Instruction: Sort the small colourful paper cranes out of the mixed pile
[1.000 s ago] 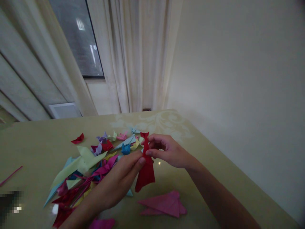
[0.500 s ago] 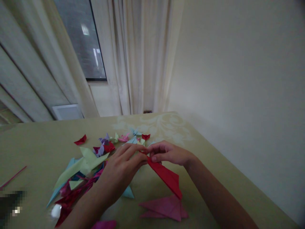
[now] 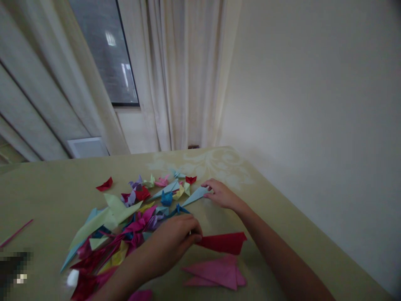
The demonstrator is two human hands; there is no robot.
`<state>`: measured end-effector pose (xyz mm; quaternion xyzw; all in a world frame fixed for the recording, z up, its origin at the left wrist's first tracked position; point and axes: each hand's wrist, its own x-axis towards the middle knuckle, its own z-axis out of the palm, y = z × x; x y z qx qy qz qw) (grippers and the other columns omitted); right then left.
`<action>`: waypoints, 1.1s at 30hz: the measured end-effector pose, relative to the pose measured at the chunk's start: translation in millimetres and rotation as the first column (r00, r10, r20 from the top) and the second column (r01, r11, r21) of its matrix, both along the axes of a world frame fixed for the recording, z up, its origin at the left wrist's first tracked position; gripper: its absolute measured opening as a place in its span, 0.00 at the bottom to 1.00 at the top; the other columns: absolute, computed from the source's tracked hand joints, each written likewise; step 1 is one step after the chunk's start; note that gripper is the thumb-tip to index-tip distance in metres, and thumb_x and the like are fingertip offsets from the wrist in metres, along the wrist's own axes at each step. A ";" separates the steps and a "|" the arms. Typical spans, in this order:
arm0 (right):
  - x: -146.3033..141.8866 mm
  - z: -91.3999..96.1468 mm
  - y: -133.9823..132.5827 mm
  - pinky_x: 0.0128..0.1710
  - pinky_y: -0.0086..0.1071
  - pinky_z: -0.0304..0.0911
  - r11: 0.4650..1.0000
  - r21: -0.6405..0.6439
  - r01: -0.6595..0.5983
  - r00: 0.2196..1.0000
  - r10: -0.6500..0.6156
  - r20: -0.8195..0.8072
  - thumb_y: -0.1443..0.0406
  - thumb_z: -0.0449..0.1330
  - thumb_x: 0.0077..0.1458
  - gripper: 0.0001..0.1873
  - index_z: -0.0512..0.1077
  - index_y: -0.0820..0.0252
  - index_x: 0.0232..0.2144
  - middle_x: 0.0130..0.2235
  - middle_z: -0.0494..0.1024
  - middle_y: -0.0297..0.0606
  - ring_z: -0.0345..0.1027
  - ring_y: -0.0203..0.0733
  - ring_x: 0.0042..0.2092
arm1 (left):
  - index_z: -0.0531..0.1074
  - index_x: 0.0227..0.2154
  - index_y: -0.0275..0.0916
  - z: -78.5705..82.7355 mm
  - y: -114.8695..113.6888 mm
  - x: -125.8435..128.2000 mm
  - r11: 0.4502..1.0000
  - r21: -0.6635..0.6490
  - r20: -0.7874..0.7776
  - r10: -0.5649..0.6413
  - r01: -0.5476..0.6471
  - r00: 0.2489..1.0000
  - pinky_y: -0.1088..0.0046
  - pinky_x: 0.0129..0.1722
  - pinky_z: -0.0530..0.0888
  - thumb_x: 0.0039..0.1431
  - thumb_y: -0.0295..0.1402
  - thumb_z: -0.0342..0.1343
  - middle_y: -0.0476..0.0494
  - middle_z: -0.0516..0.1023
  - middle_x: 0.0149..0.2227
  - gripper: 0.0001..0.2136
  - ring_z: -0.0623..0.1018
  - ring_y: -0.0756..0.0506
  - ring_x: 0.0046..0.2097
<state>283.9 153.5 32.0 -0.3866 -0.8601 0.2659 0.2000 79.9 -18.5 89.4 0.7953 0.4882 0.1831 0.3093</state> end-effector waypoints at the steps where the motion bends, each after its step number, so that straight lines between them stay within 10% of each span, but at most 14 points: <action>1: 0.9 -7.6 3.9 0.55 0.43 0.67 0.999 0.040 -0.001 0.999 -0.001 0.037 0.68 0.69 0.56 0.22 0.77 0.61 0.53 0.50 0.79 0.47 0.74 0.49 0.50 | 0.77 0.37 0.42 -2.9 -0.5 2.5 0.999 -0.051 -0.022 -0.016 0.015 1.000 0.73 0.42 0.69 0.68 0.30 0.54 0.49 0.80 0.40 0.07 0.78 0.47 0.43; 6: 2.7 -27.4 10.1 0.68 0.50 0.54 0.992 0.111 -0.055 0.986 0.036 0.160 0.66 0.71 0.55 0.35 0.70 0.60 0.64 0.67 0.68 0.53 0.60 0.57 0.68 | 0.80 0.37 0.42 -15.8 -2.6 11.9 0.980 -0.197 -0.102 -0.049 0.028 0.994 0.73 0.40 0.68 0.63 0.31 0.56 0.47 0.82 0.40 0.07 0.79 0.45 0.42; 20: 3.5 -29.7 13.3 0.63 0.45 0.60 0.984 0.117 -0.136 0.972 0.109 0.210 0.67 0.68 0.58 0.27 0.73 0.64 0.60 0.57 0.75 0.52 0.68 0.53 0.59 | 0.83 0.35 0.44 -35.3 -0.8 13.2 0.974 -0.214 -0.167 -0.113 0.076 0.979 0.71 0.41 0.68 0.59 0.30 0.57 0.46 0.84 0.38 0.09 0.81 0.44 0.42; 26: 2.4 -22.6 8.2 0.59 0.40 0.62 0.989 0.095 -0.117 0.957 0.087 0.276 0.66 0.65 0.60 0.28 0.72 0.63 0.62 0.54 0.74 0.51 0.68 0.51 0.55 | 0.77 0.40 0.43 -32.8 -16.7 25.2 0.983 -0.154 -0.240 -0.134 0.099 0.961 0.69 0.38 0.69 0.54 0.47 0.68 0.47 0.80 0.43 0.16 0.79 0.42 0.43; 33: 2.0 -7.2 2.8 0.56 0.40 0.61 0.995 0.056 -0.085 0.928 0.058 0.368 0.65 0.66 0.61 0.25 0.74 0.59 0.60 0.52 0.74 0.49 0.68 0.53 0.54 | 0.74 0.44 0.42 -37.5 -25.4 38.8 0.984 -0.091 -0.350 -0.174 0.152 0.920 0.62 0.45 0.75 0.59 0.37 0.63 0.42 0.80 0.47 0.11 0.80 0.37 0.48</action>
